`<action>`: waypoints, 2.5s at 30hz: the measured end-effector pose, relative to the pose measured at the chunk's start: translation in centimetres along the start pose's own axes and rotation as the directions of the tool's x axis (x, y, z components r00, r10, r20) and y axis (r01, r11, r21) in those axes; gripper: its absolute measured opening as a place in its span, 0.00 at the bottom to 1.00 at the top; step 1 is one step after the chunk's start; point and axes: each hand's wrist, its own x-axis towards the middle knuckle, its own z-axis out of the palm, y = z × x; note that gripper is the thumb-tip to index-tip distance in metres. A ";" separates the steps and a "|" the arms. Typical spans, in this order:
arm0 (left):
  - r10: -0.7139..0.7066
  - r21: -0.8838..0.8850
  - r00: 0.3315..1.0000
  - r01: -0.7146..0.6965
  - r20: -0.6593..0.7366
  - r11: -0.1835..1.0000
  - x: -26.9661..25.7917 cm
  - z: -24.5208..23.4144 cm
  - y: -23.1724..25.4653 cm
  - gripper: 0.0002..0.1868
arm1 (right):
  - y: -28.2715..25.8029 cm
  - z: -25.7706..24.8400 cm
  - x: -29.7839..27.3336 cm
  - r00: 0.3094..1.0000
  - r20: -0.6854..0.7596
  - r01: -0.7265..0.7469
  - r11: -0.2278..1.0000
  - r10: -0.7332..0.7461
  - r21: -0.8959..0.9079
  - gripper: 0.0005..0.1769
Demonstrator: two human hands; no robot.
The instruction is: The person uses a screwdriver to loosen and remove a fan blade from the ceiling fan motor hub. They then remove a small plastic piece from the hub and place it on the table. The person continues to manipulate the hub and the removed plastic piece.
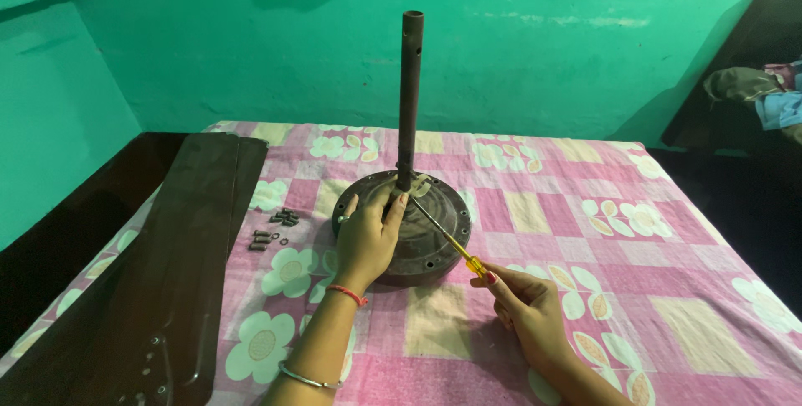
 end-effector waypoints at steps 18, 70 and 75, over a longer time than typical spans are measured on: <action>0.004 0.011 1.000 -0.004 0.002 1.000 0.0 -0.1 -0.1 0.21 | 0.7 -0.3 0.4 1.000 -0.006 -0.004 0.998 0.004 0.060 0.19; -0.144 0.131 0.989 0.146 -0.026 0.981 -0.5 2.1 -1.0 0.22 | -3.2 3.4 -2.7 0.946 0.044 -0.314 0.874 0.321 0.371 0.24; -0.134 0.117 0.989 0.140 -0.059 0.983 -0.2 2.2 -1.3 0.21 | -3.7 3.9 -3.1 0.944 0.026 -0.317 0.877 0.330 0.362 0.25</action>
